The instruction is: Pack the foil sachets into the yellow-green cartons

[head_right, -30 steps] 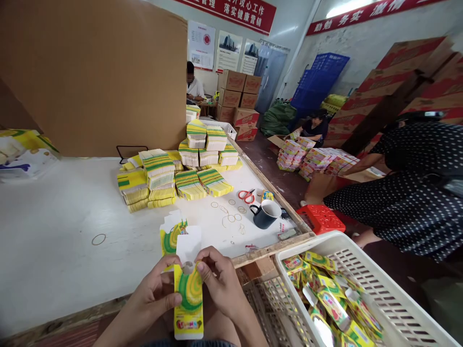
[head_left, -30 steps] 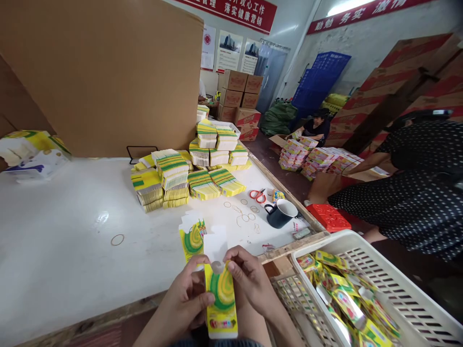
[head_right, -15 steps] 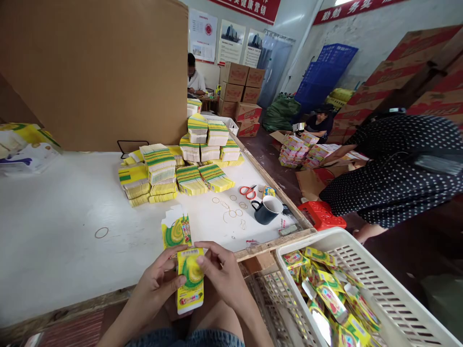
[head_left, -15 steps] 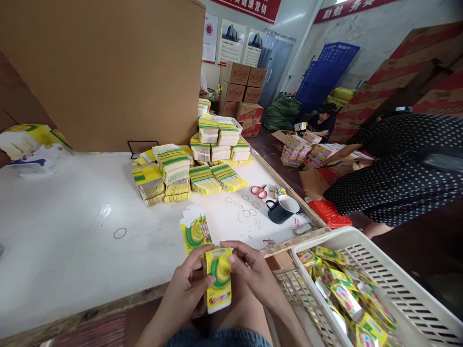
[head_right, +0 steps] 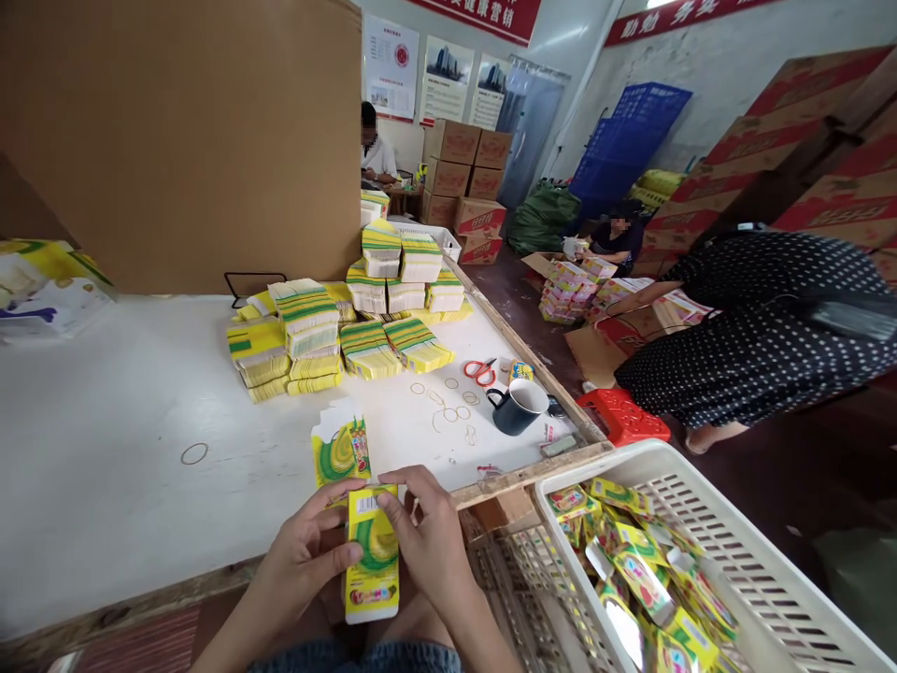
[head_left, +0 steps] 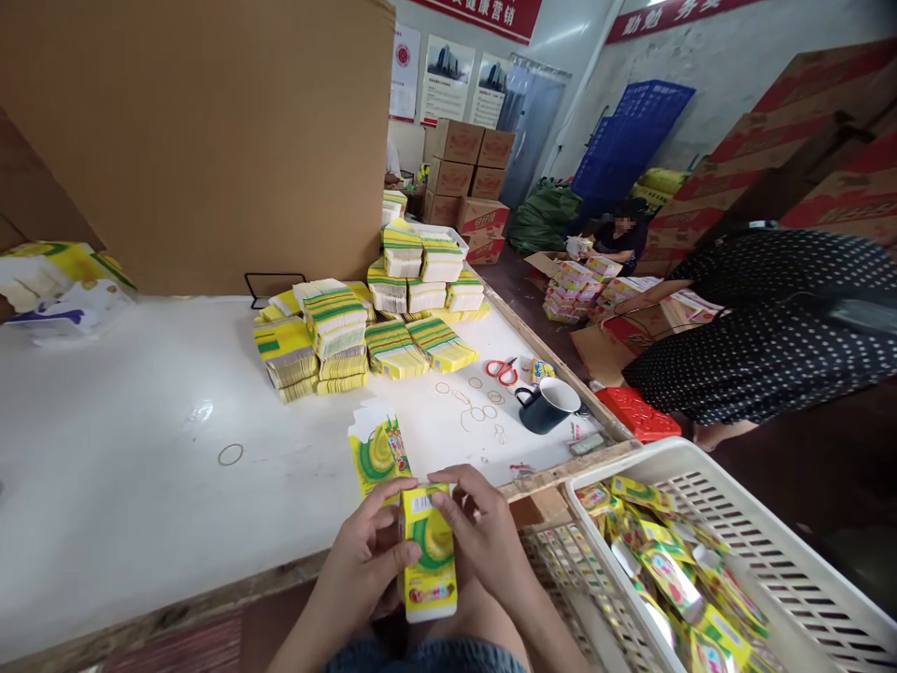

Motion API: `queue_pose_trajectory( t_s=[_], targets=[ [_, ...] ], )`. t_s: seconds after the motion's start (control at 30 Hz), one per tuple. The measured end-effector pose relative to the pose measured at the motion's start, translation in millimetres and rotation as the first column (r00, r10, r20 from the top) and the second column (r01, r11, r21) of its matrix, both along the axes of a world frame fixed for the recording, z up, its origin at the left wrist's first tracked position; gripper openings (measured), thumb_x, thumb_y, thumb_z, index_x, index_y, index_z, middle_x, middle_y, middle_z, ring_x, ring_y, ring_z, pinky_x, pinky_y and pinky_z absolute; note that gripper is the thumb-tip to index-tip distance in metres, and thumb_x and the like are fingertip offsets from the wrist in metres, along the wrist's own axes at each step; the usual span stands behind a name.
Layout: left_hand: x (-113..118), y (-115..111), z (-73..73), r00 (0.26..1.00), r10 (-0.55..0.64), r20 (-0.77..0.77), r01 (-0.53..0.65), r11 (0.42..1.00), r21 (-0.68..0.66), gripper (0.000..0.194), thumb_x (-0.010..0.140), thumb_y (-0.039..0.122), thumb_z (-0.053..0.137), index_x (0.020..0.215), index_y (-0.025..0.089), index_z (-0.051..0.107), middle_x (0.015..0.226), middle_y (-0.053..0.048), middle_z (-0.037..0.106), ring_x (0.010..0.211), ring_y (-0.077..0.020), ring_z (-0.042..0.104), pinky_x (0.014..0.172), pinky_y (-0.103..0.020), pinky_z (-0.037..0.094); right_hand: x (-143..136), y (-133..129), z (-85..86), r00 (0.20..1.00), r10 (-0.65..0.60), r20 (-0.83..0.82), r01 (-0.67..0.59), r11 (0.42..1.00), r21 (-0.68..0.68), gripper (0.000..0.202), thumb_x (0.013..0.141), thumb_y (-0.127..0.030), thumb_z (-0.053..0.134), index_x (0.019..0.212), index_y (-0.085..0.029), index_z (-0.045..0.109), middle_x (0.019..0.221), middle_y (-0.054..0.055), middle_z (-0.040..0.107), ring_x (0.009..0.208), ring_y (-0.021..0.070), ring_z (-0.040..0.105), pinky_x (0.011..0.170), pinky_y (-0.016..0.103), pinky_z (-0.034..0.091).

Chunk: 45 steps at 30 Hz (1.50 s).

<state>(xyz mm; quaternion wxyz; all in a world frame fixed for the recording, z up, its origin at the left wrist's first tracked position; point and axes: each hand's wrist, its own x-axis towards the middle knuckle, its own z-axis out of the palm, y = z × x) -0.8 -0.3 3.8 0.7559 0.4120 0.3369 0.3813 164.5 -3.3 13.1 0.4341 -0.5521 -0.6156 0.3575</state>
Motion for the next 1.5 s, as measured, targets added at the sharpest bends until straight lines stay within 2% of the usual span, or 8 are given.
queue_pose_trajectory(
  t_s=[0.17,0.3,0.6,0.77,0.83,0.93,1.07,1.5],
  targets=[
    [1,7,-4.3,0.930,0.163,-0.328,-0.041,0.936,0.350,0.053,0.083,0.030,0.062,0.134,0.025,0.048,0.130,-0.012,0.063,0.119,-0.0301,0.059,0.099,-0.046,0.047,40,-11,21.7,0.960,-0.239,0.144,0.207,0.956,0.206,0.020,0.090,-0.034,0.055,0.096,-0.021,0.069,0.088,0.007,0.067,0.083,0.0226,0.060,0.076,0.035,0.047],
    [-17,30,-17.0,0.671,0.424,-0.608,0.024,0.807,0.590,0.059,0.071,0.022,0.071,0.129,0.024,0.059,0.149,-0.010,0.045,0.140,-0.0341,0.034,0.115,-0.052,0.025,91,-21,45.9,0.526,-0.738,0.423,0.493,0.669,0.556,0.034,0.081,-0.049,0.063,0.096,-0.020,0.071,0.100,0.014,0.061,0.100,0.0338,0.052,0.092,0.053,0.033],
    [-33,37,0.3,0.681,0.380,-0.627,0.060,0.824,0.564,0.016,0.079,0.031,0.066,0.086,0.028,0.079,0.104,-0.005,0.078,0.103,-0.0323,0.069,0.092,-0.039,0.051,-1,14,-10.0,0.977,-0.211,0.035,0.214,0.974,-0.081,0.032,0.088,-0.045,0.055,0.079,-0.018,0.070,0.073,0.006,0.069,0.067,0.0212,0.058,0.066,0.032,0.044],
    [-22,5,4.3,0.834,0.316,-0.452,0.083,0.738,0.669,0.023,0.085,0.024,0.060,0.100,0.031,0.077,0.114,-0.004,0.074,0.113,-0.0268,0.064,0.103,-0.036,0.045,-24,20,-10.7,0.891,-0.095,-0.443,-0.010,0.973,-0.230,0.038,0.080,-0.054,0.065,0.078,-0.016,0.065,0.073,0.005,0.071,0.071,0.0204,0.065,0.070,0.031,0.050],
    [-17,-2,3.5,0.854,0.424,-0.300,-0.153,0.757,0.635,0.031,0.084,0.027,0.063,0.114,0.030,0.071,0.133,-0.004,0.063,0.130,-0.0275,0.050,0.111,-0.039,0.036,-23,15,-8.6,0.840,-0.123,-0.528,0.004,0.975,-0.221,0.036,0.076,-0.051,0.071,0.084,-0.017,0.063,0.072,0.003,0.071,0.068,0.0191,0.066,0.068,0.030,0.051],
    [-13,1,6.1,0.870,0.475,-0.131,-0.433,0.864,0.256,0.051,0.079,0.040,0.070,0.127,0.026,0.061,0.139,-0.008,0.057,0.131,-0.0307,0.048,0.108,-0.043,0.040,-26,6,-6.8,0.764,-0.144,-0.629,0.002,0.975,-0.221,0.038,0.073,-0.048,0.076,0.090,-0.020,0.057,0.066,0.001,0.071,0.061,0.0172,0.065,0.063,0.029,0.051],
    [-9,8,11.2,0.982,0.166,0.089,-0.152,0.978,-0.144,0.062,0.061,0.055,0.079,0.109,0.016,0.071,0.108,-0.014,0.075,0.096,-0.0340,0.070,0.083,-0.043,0.056,-33,-1,-5.1,0.724,-0.133,-0.677,-0.021,0.977,-0.214,0.036,0.072,-0.049,0.076,0.083,-0.020,0.059,0.074,0.004,0.074,0.065,0.0193,0.068,0.066,0.032,0.053],
    [-5,8,9.1,0.965,0.188,0.183,-0.175,0.981,-0.083,0.056,0.059,0.046,0.084,0.107,0.021,0.073,0.100,-0.010,0.076,0.084,-0.0265,0.071,0.075,-0.033,0.056,-26,-4,-4.8,0.847,-0.172,-0.503,0.045,0.966,-0.253,0.032,0.069,-0.037,0.080,0.092,-0.016,0.074,0.086,0.008,0.076,0.075,0.0216,0.066,0.070,0.033,0.052]
  ],
)
